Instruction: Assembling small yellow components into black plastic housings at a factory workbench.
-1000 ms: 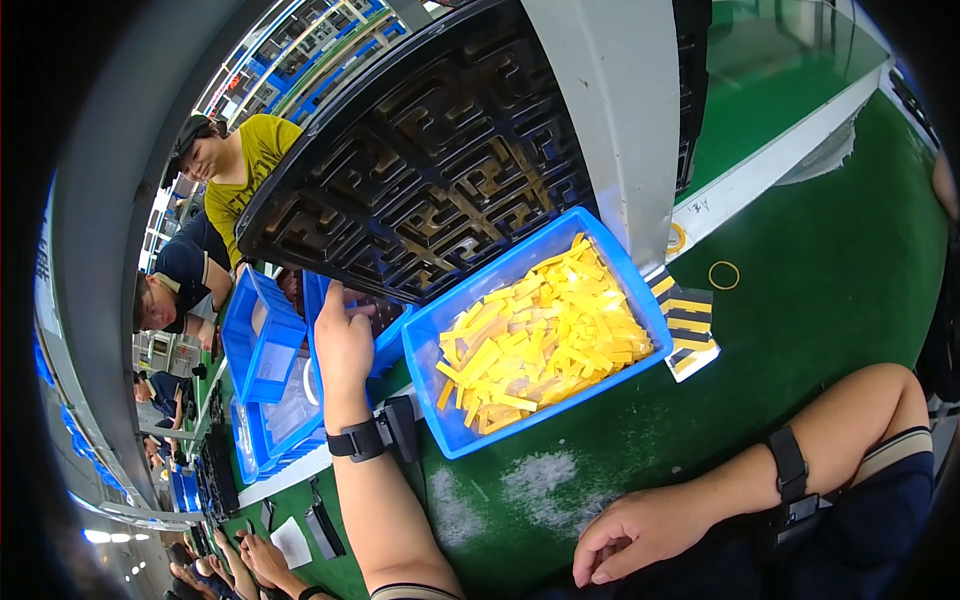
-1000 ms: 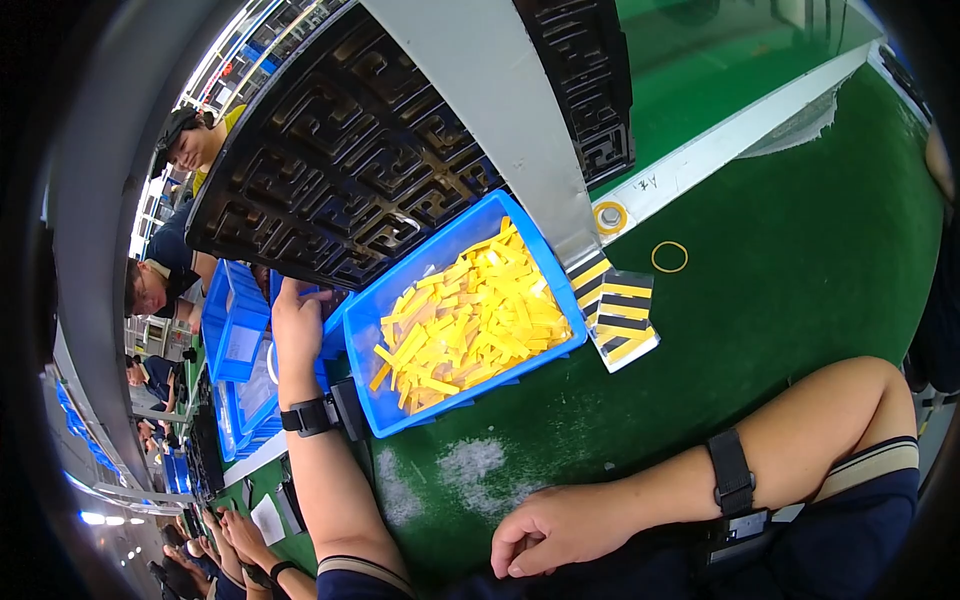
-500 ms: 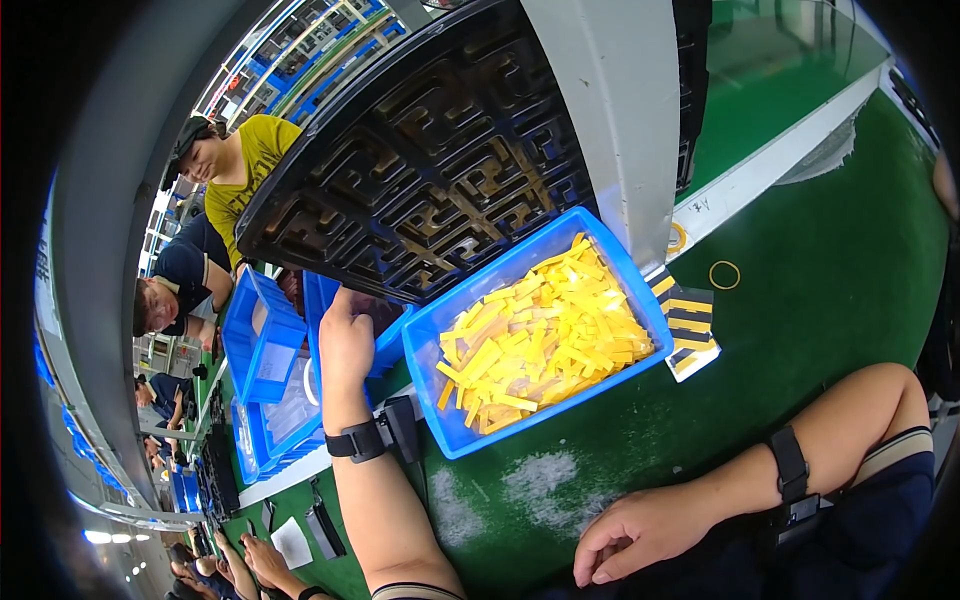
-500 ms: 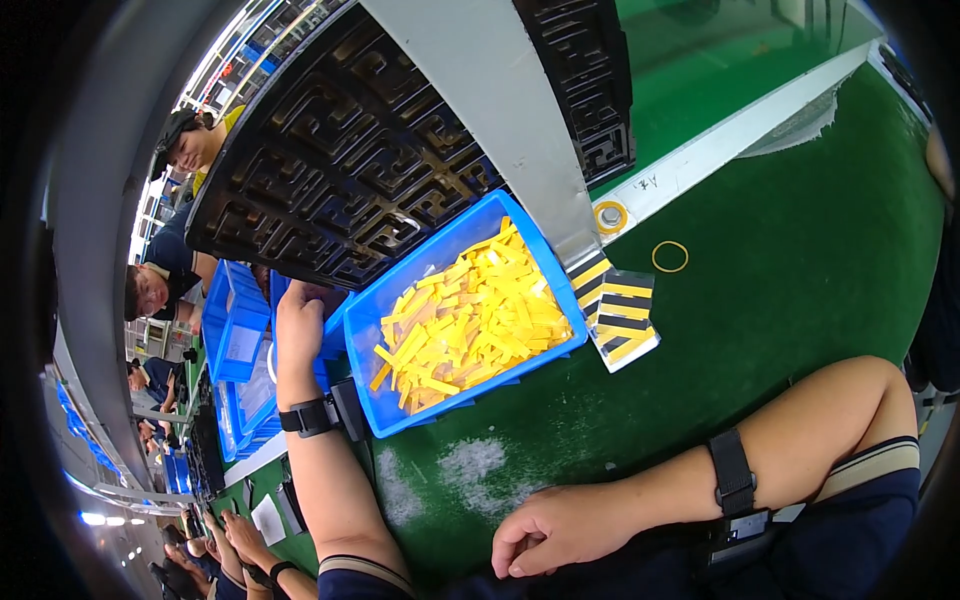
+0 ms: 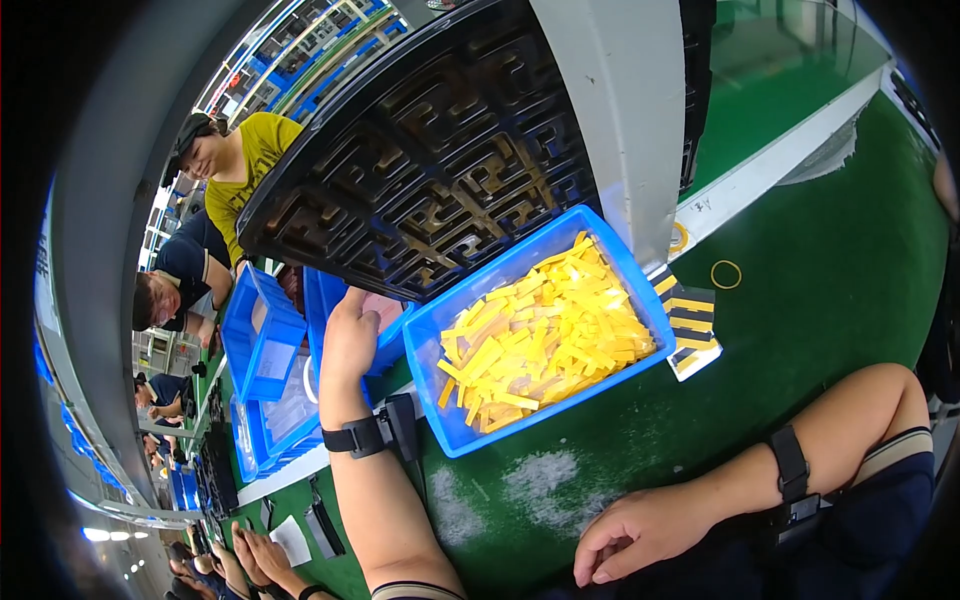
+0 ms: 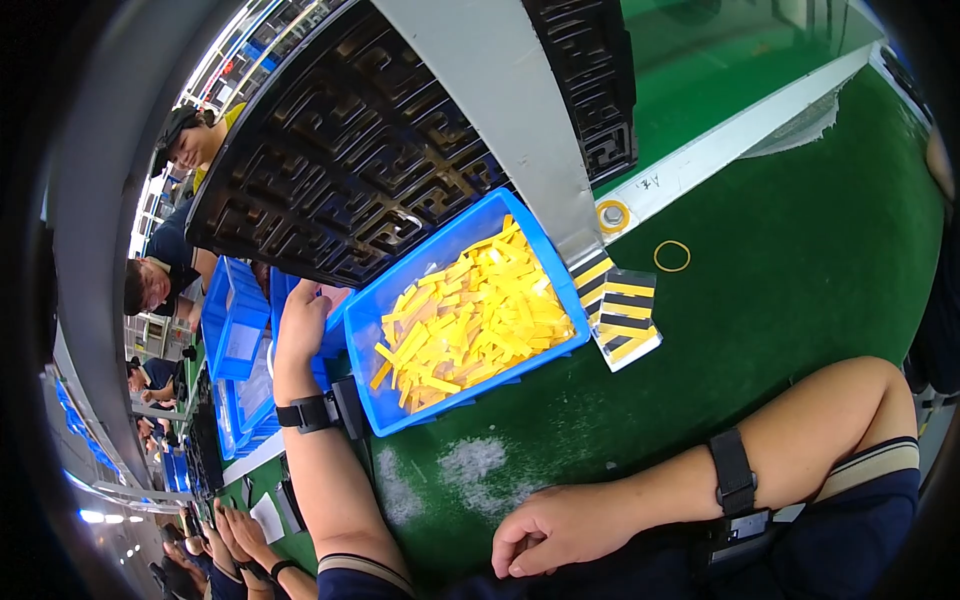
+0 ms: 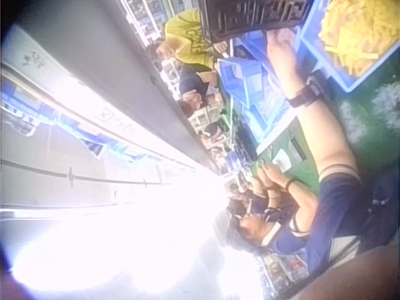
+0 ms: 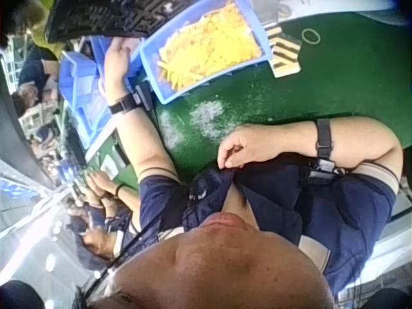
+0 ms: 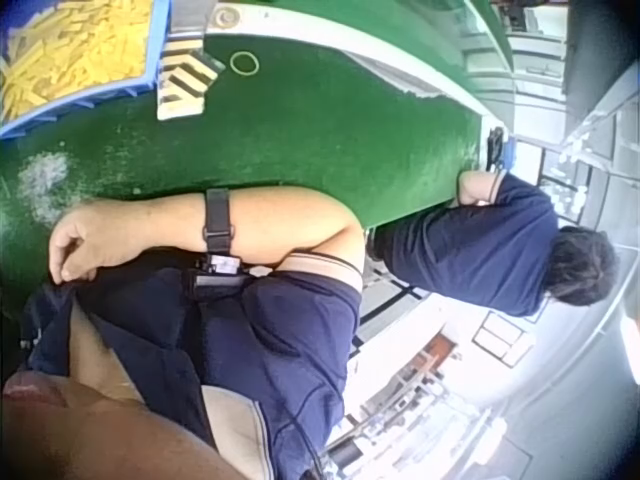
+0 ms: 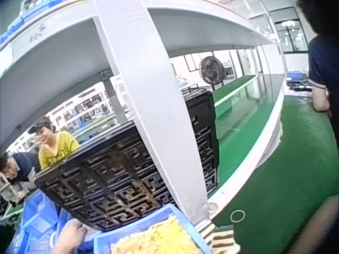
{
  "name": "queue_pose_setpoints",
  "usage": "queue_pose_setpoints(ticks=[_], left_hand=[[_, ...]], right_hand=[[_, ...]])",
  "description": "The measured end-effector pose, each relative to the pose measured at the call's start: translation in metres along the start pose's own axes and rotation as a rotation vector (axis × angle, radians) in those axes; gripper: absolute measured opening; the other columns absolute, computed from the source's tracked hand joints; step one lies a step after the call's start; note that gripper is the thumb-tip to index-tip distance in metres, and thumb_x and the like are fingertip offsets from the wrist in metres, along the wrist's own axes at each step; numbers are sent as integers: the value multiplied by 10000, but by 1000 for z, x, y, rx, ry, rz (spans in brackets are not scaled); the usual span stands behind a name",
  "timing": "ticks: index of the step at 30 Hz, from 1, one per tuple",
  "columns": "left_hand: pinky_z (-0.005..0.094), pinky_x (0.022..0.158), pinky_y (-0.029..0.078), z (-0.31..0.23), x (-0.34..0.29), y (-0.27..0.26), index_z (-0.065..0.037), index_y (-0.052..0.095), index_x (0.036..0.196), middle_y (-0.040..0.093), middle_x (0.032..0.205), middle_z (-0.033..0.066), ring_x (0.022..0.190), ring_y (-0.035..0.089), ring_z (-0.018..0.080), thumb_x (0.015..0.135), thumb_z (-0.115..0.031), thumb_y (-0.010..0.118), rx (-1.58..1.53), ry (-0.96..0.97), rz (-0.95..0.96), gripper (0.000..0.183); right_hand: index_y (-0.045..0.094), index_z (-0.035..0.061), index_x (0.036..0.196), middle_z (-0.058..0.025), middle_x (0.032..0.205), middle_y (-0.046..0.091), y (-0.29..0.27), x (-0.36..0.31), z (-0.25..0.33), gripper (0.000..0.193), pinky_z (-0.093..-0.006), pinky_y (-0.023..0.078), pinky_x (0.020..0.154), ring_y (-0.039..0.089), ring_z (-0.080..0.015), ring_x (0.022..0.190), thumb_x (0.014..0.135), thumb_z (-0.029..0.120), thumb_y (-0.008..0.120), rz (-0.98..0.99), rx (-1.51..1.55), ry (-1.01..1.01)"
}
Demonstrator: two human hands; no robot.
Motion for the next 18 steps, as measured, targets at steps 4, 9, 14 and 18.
queue_pose_setpoints(ticks=[4, 9, 14, 18], left_hand=[[382, 899, 411, -1, 2, 3, -82, 501, 1233, 564, 1119, 253, 1067, 523, 393, 701, -6, 422, 6, 20, 36, 543], [374, 916, 406, -4, 1, 4, -82, 503, 1230, 560, 1148, 229, 1088, 516, 384, 704, -16, 437, 24, -15, 86, 534], [374, 922, 403, -3, 2, 5, -82, 502, 1230, 558, 1154, 227, 1091, 515, 381, 702, -17, 447, 37, -9, 84, 534], [377, 930, 398, -1, 2, 5, -79, 496, 1233, 550, 1165, 228, 1098, 507, 384, 702, -16, 450, 53, -18, 97, 537]], right_hand=[[587, 14, 1026, -31, 868, 619, -4, 0, 5, 214, -252, 460, 653, 558, -93, 737, 887, 172, 545, -80, 21, -102], [592, 52, 1081, -32, 1000, 610, -2, 0, 2, 238, -258, 439, 744, 550, -110, 851, 915, 213, 535, 5, -14, 0], [589, 52, 1083, -28, 985, 607, 0, 0, 2, 241, -255, 438, 744, 550, -107, 850, 918, 219, 533, 12, -5, 15], [589, 55, 1084, -27, 982, 606, -1, 0, 2, 241, -256, 438, 743, 550, -108, 847, 919, 221, 531, 17, 2, 9]])
Point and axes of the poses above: each hand's wrist, its own x-axis towards the middle knuckle, its own y-axis out of the palm, z = x × y, the point moved 9 cm from there along x, towards the middle knuckle
